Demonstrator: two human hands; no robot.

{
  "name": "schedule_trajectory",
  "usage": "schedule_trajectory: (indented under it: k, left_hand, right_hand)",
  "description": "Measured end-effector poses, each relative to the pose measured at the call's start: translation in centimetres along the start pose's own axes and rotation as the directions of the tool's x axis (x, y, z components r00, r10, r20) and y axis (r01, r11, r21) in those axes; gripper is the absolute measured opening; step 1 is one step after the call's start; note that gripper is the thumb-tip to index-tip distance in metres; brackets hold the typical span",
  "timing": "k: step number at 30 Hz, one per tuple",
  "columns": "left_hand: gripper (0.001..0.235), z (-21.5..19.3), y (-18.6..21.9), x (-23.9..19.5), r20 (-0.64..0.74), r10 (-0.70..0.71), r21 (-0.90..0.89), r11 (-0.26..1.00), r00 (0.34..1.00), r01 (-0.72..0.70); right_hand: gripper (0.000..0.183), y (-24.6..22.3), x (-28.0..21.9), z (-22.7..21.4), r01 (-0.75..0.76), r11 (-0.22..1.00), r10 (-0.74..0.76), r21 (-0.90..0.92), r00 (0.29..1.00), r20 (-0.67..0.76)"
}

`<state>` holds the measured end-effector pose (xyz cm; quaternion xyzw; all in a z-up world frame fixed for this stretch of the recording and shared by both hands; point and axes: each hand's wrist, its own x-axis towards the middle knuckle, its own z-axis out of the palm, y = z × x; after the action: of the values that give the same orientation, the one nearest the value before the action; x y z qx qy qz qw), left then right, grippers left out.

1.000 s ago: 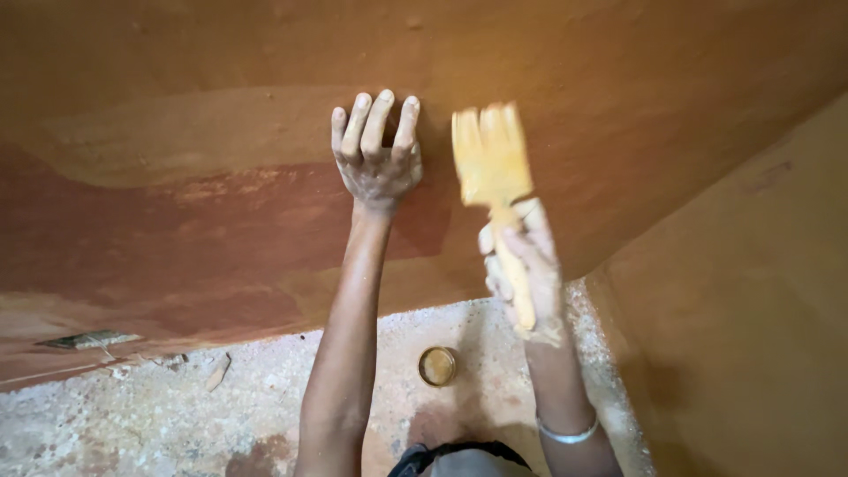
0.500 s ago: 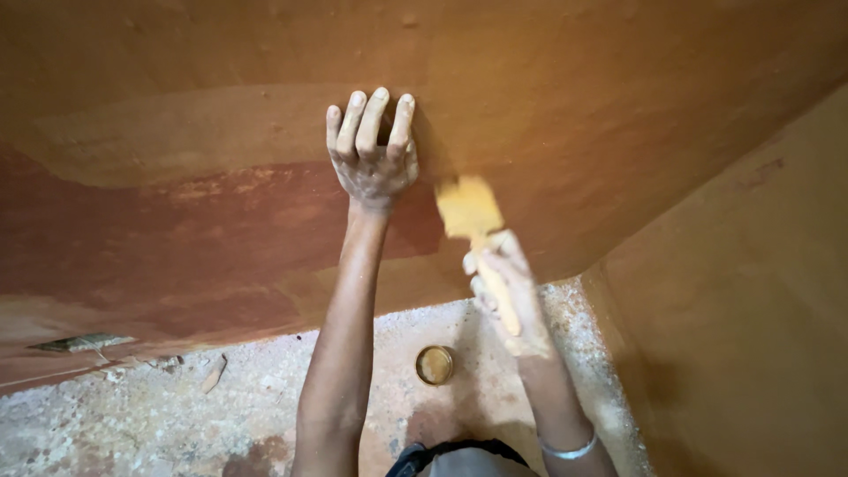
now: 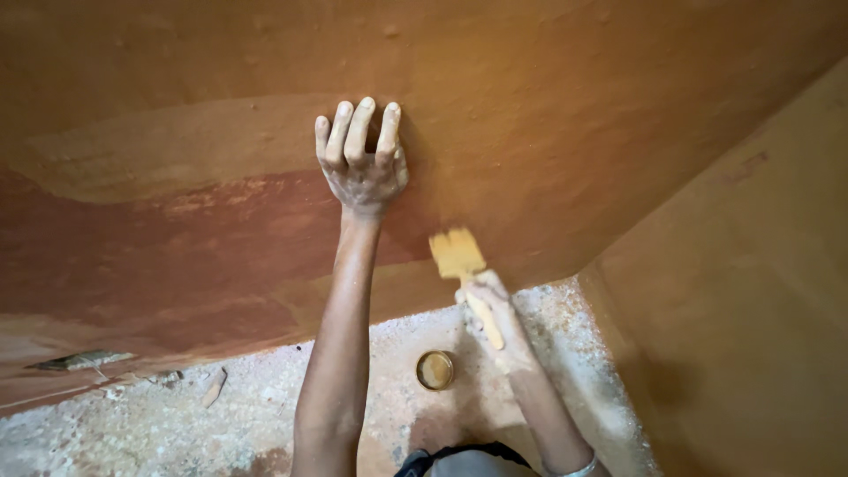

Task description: The person paints a wall with a brush, repeatedly dipping the brush into a small container of paint and applying it in horizontal strokes. The wall is partially painted, and the person continues to cover more area.

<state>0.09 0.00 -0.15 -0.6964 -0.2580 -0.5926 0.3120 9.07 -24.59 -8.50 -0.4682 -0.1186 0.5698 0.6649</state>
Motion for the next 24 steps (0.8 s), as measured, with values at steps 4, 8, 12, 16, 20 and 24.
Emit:
schedule_trajectory:
  k: [4, 8, 12, 16, 20, 24]
  left_hand:
    - [0.031, 0.1, 0.0, 0.0, -0.013, 0.0, -0.011, 1.0, 1.0, 0.0]
    - [0.029, 0.2, 0.1, -0.1, -0.019, -0.005, 0.0, 1.0, 1.0, 0.005]
    - [0.031, 0.4, 0.0, 0.1, -0.027, 0.011, -0.001, 1.0, 1.0, -0.011]
    - [0.03, 0.1, 0.0, 0.1, -0.011, 0.011, 0.002, 1.0, 1.0, -0.011]
    - [0.031, 0.2, 0.0, 0.1, -0.026, 0.012, 0.0, 1.0, 1.0, -0.012]
    - [0.033, 0.2, -0.1, 0.1, -0.027, 0.015, -0.005, 1.0, 1.0, -0.015]
  right_hand:
    - [0.007, 0.9, 0.4, 0.3, -0.008, 0.997, 0.006, -0.081, 1.0, -0.019]
    - [0.011, -3.3, -0.9, 3.2, 0.161, 0.987, -0.157, -0.022, 0.979, 0.129]
    - [0.026, -8.6, -3.6, 5.7, 0.332, 0.941, -0.339, 0.07, 0.917, 0.208]
    - [0.016, -10.3, -3.3, 6.2, 0.381, 0.912, -0.409, 0.15, 0.867, 0.286]
    - [0.015, -6.5, -0.4, 4.0, 0.305, 0.95, -0.314, 0.073, 0.926, 0.209]
    - [0.009, -0.7, 0.2, 0.2, 0.121, 0.993, -0.12, -0.013, 0.99, 0.079]
